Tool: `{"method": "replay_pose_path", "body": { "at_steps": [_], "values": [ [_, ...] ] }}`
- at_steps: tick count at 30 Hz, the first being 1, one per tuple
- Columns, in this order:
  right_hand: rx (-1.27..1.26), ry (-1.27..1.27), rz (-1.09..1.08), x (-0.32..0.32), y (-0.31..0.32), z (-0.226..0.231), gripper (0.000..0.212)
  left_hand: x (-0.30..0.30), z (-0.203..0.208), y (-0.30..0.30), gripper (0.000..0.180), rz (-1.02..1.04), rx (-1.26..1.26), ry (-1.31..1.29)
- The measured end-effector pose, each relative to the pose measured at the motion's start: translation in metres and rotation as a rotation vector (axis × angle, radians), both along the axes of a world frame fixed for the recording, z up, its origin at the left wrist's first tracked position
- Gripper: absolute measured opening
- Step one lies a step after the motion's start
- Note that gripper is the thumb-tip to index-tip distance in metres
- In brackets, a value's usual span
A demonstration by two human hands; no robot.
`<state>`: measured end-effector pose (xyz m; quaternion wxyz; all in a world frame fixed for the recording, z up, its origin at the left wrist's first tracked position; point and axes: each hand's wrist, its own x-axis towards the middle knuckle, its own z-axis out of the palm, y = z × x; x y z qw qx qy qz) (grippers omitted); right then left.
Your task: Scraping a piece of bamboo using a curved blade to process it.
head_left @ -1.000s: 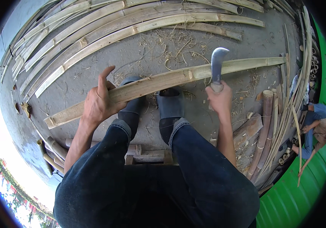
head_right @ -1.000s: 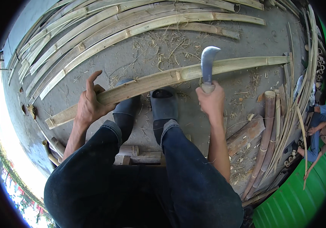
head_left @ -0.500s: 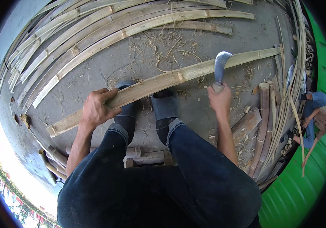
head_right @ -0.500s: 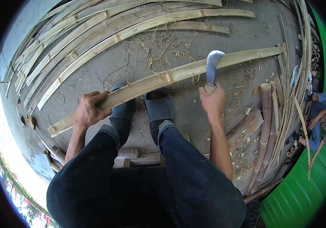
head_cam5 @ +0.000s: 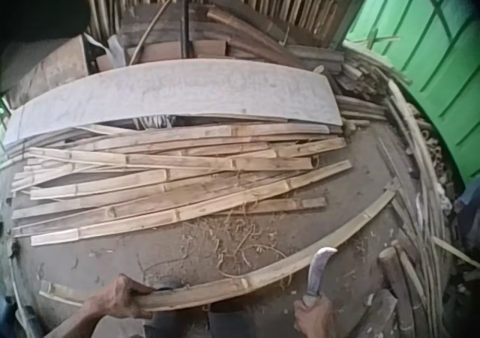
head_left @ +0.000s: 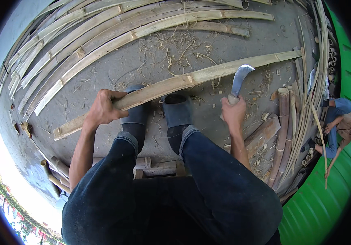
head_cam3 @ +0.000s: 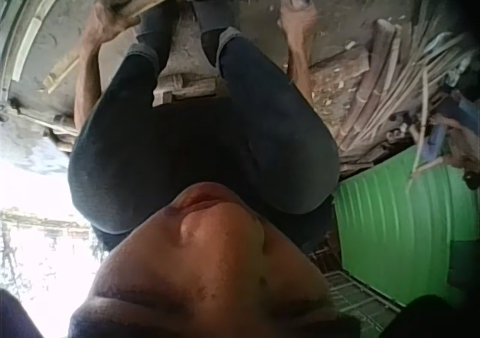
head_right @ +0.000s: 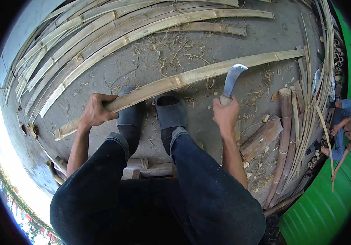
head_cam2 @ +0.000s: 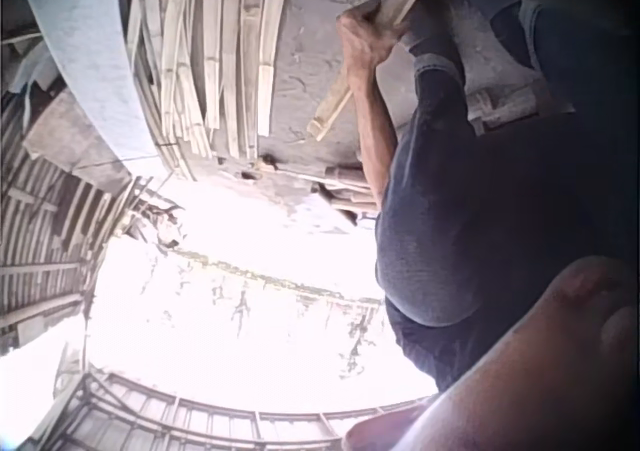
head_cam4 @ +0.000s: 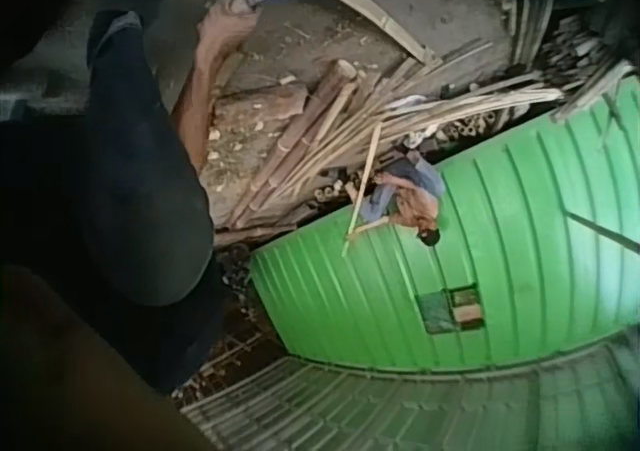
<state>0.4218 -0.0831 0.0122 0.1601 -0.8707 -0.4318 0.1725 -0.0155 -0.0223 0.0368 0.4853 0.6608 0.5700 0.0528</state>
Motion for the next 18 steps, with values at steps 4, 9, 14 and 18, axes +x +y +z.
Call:
{"method": "replay_pose_path", "body": {
  "at_steps": [4,9,14,18],
  "values": [
    [-0.017,0.205,0.016,-0.032,-0.01,0.0,0.036,-0.032,0.006,-0.006,0.057,0.027,-0.051,0.042],
    [-0.143,0.385,0.109,0.045,0.0,-0.011,0.034,-0.039,0.013,-0.015,0.056,0.029,-0.083,0.07],
    [-0.082,0.241,0.047,0.047,0.008,-0.019,0.035,-0.027,0.003,0.0,0.056,-0.008,-0.107,0.037],
    [-0.117,0.106,0.3,0.054,0.017,-0.003,0.04,-0.037,-0.002,-0.005,0.054,0.029,-0.076,0.007]
  ]
}}
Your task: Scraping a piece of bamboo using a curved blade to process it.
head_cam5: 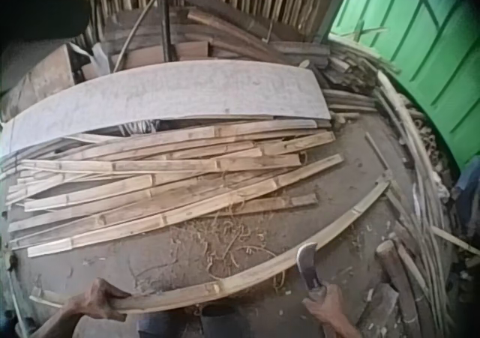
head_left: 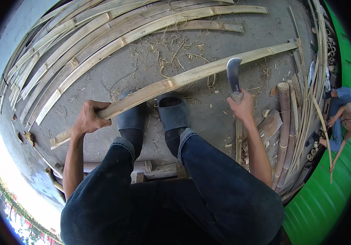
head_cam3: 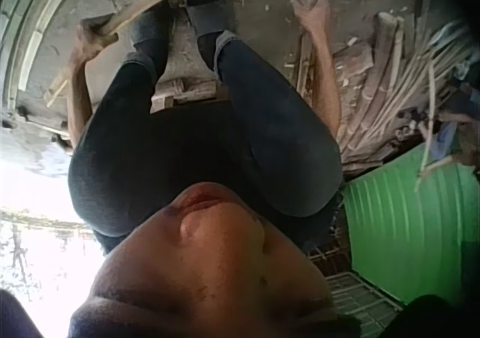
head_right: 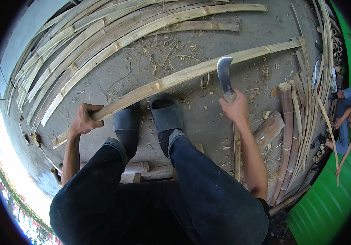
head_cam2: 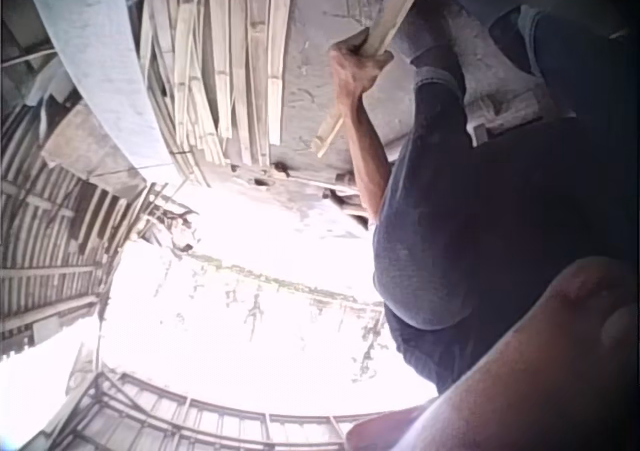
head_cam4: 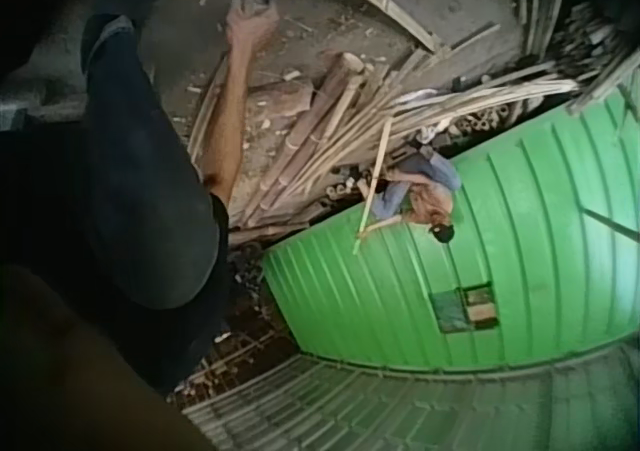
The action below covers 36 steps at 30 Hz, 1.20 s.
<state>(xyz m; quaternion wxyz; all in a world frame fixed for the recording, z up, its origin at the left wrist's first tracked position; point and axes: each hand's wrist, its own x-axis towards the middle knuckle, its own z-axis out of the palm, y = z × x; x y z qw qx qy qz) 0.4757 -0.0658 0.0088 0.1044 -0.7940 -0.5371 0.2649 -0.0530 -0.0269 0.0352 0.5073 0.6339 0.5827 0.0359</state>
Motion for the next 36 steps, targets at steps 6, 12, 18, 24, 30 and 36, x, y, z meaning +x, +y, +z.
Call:
{"method": "replay_pose_path", "body": {
  "at_steps": [6,12,18,24,30,36],
  "values": [
    [-0.146,0.115,-0.107,-0.035,0.009,0.016,0.037,0.029,0.003,0.004,0.054,-0.022,-0.08,-0.016],
    [0.045,0.305,-0.32,0.011,0.02,-0.007,0.024,0.028,0.013,0.01,0.054,-0.004,-0.083,-0.077],
    [-0.142,0.387,-0.222,-0.048,-0.013,0.009,0.025,0.012,0.001,0.008,0.058,-0.017,-0.073,-0.025],
    [-0.016,0.231,-0.363,0.027,0.025,-0.001,0.035,0.012,0.011,-0.006,0.056,-0.002,-0.172,-0.008],
    [-0.012,0.241,0.343,-0.086,-0.017,0.02,0.033,0.022,0.005,0.006,0.055,-0.017,-0.124,-0.041],
    [-0.066,0.198,-0.327,-0.033,0.035,0.021,0.034,0.021,0.014,0.015,0.057,-0.032,-0.125,-0.026]
  ]
}}
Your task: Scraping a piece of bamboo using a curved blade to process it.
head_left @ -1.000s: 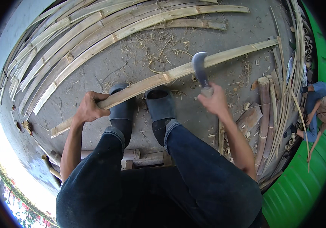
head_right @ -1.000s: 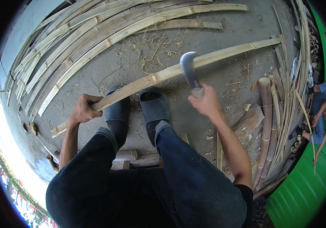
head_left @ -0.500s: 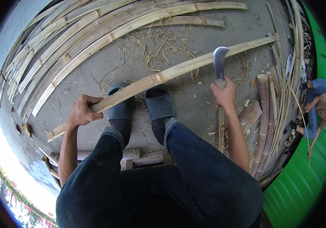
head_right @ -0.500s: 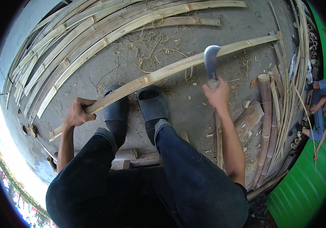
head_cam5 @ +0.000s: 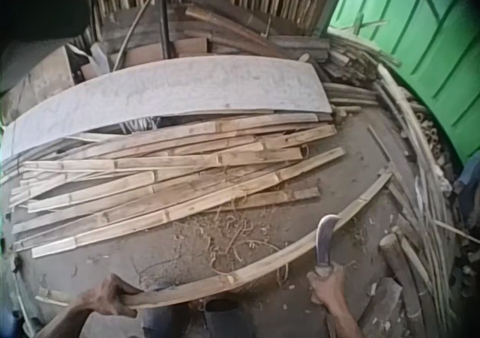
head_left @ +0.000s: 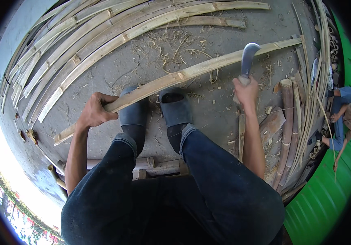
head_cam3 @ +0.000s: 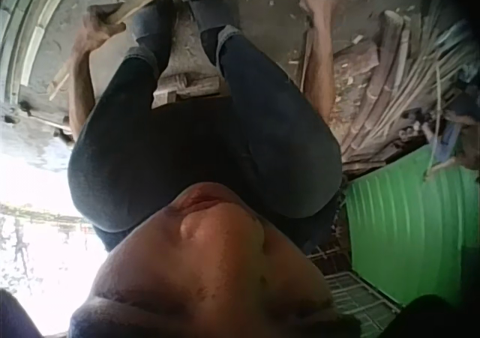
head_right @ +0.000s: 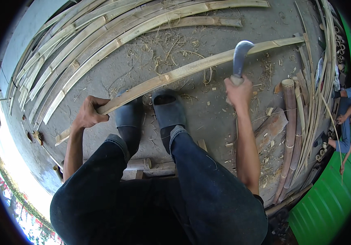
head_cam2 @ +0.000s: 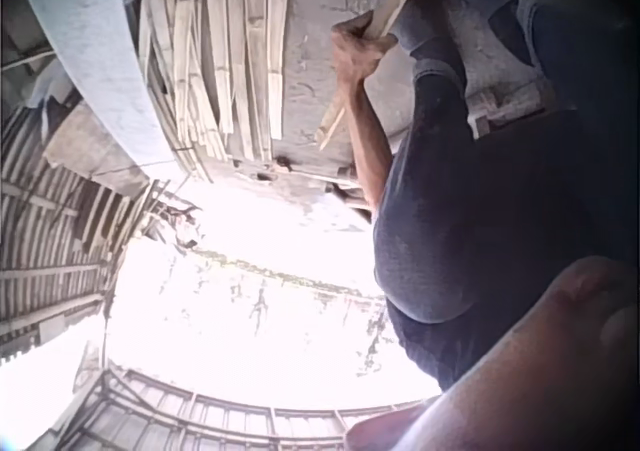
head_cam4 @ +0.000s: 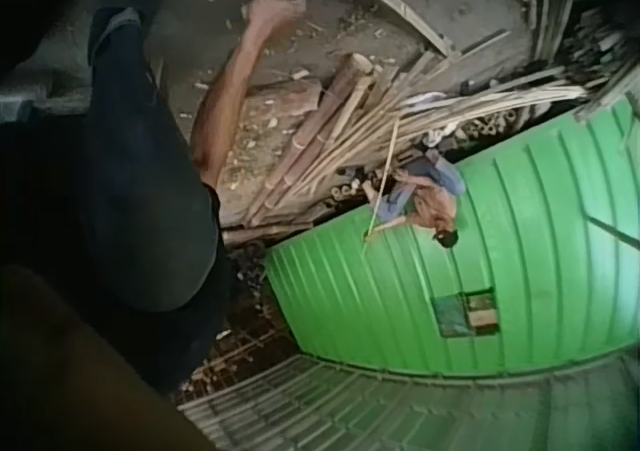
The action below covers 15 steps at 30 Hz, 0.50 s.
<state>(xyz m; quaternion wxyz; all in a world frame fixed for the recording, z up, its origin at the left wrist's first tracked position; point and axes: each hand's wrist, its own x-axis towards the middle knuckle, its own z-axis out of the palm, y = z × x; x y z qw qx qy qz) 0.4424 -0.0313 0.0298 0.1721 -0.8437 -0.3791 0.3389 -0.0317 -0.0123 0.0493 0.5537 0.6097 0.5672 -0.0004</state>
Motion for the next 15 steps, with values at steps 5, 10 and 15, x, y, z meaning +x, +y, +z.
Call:
{"method": "replay_pose_path", "body": {
  "at_steps": [5,10,15],
  "values": [
    [0.052,0.06,0.584,-0.091,-0.059,-0.008,0.036,-0.002,-0.012,-0.01,0.057,0.005,-0.004,-0.061],
    [0.113,-0.001,-0.049,-0.033,-0.022,-0.008,0.032,0.011,-0.001,0.001,0.055,-0.025,-0.078,-0.038],
    [0.057,-0.042,0.583,-0.125,-0.071,-0.012,0.034,0.005,-0.025,-0.006,0.057,-0.018,-0.166,-0.111]
  ]
}}
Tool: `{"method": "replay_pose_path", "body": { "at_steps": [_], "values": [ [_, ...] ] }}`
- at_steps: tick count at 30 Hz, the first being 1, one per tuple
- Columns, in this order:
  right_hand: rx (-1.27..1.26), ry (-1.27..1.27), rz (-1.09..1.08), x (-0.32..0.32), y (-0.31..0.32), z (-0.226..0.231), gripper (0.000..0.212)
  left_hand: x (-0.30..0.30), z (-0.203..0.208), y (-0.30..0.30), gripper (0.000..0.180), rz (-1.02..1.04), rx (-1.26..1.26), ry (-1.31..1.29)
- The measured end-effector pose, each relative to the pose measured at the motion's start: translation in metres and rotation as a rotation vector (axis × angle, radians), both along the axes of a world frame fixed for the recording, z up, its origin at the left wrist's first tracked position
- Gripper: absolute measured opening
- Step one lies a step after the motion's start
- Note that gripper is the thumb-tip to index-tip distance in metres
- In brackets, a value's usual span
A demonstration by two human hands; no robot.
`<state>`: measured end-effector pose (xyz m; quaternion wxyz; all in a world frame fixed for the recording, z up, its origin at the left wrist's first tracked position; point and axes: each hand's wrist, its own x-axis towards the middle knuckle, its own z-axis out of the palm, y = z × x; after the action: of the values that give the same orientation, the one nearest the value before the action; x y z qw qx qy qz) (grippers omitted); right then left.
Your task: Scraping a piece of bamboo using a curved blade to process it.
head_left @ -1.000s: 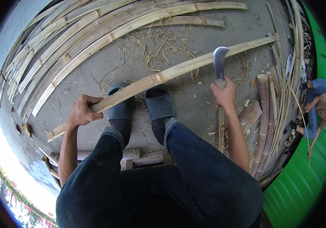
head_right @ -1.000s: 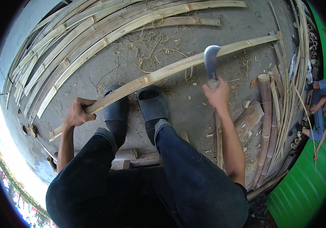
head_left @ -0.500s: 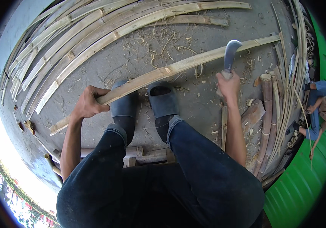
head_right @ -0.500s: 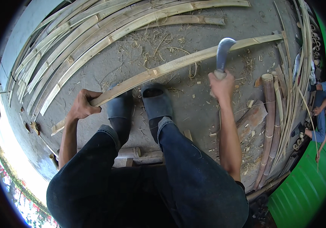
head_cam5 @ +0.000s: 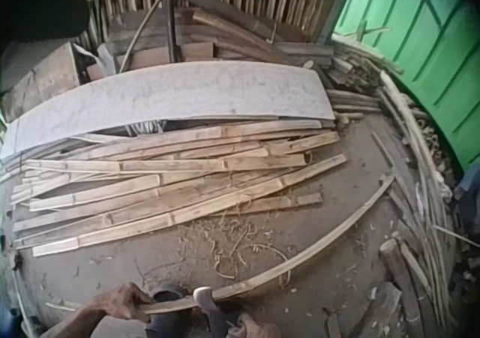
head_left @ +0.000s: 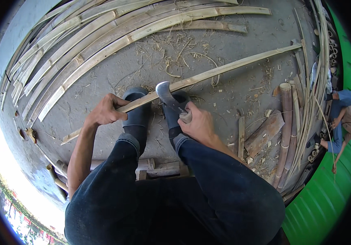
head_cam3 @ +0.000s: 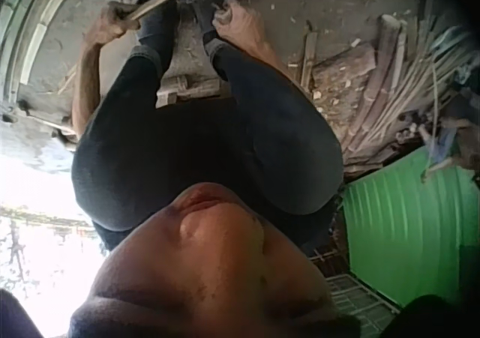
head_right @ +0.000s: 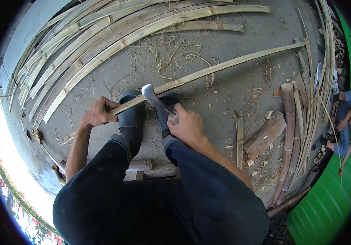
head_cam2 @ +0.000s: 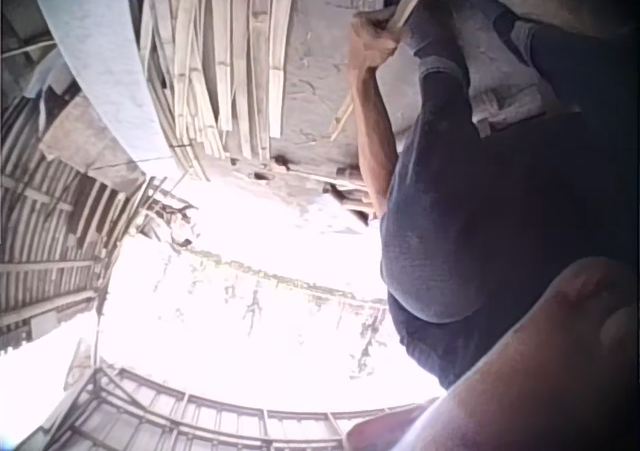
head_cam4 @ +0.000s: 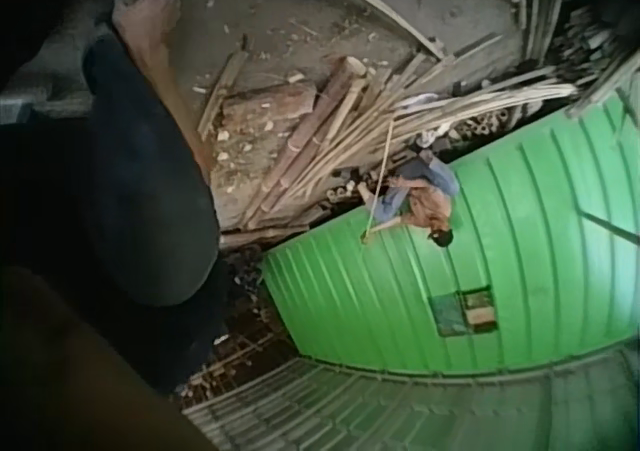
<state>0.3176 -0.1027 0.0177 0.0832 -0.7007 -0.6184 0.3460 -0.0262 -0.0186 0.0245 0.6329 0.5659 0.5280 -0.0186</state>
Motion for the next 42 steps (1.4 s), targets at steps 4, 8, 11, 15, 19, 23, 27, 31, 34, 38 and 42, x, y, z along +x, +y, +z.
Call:
{"method": "replay_pose_path", "body": {
  "at_steps": [4,8,11,15,19,23,27,31,34,38,42],
  "values": [
    [0.133,-0.043,-0.433,0.059,0.03,0.003,0.033,-0.005,0.01,0.003,0.049,-0.006,-0.094,-0.061],
    [0.105,-0.091,-0.441,0.06,0.018,0.005,0.034,-0.005,-0.009,0.004,0.041,0.058,-0.291,-0.157],
    [0.012,-0.026,-0.241,0.035,-0.001,-0.007,0.035,-0.02,-0.014,-0.003,0.039,0.046,-0.36,-0.163],
    [0.076,-0.038,-0.405,0.096,0.035,-0.006,0.033,-0.016,-0.007,-0.004,0.035,0.025,-0.364,-0.158],
    [0.028,-0.056,-0.544,0.103,0.058,0.03,0.032,-0.002,-0.004,0.009,0.035,0.011,-0.354,-0.165],
    [-0.123,0.084,-0.036,0.015,0.0,0.011,0.043,-0.012,-0.011,0.001,0.035,0.007,-0.333,-0.14],
    [0.039,-0.058,-0.36,0.065,0.038,0.018,0.038,-0.011,0.0,-0.003,0.035,0.018,-0.341,-0.135],
    [0.014,-0.021,-0.276,0.038,0.03,0.014,0.037,-0.006,-0.005,0.002,0.038,0.037,-0.393,-0.168],
    [-0.045,-0.016,0.037,0.005,0.001,-0.004,0.039,-0.006,-0.021,0.003,0.039,0.019,-0.48,-0.257],
    [0.136,-0.012,-0.446,0.049,0.039,-0.006,0.041,-0.015,-0.021,0.007,0.044,0.08,-0.645,-0.354],
    [-0.153,-0.059,0.011,0.001,0.011,0.001,0.043,-0.019,-0.021,0.011,0.049,0.069,-0.68,-0.366]
  ]
}}
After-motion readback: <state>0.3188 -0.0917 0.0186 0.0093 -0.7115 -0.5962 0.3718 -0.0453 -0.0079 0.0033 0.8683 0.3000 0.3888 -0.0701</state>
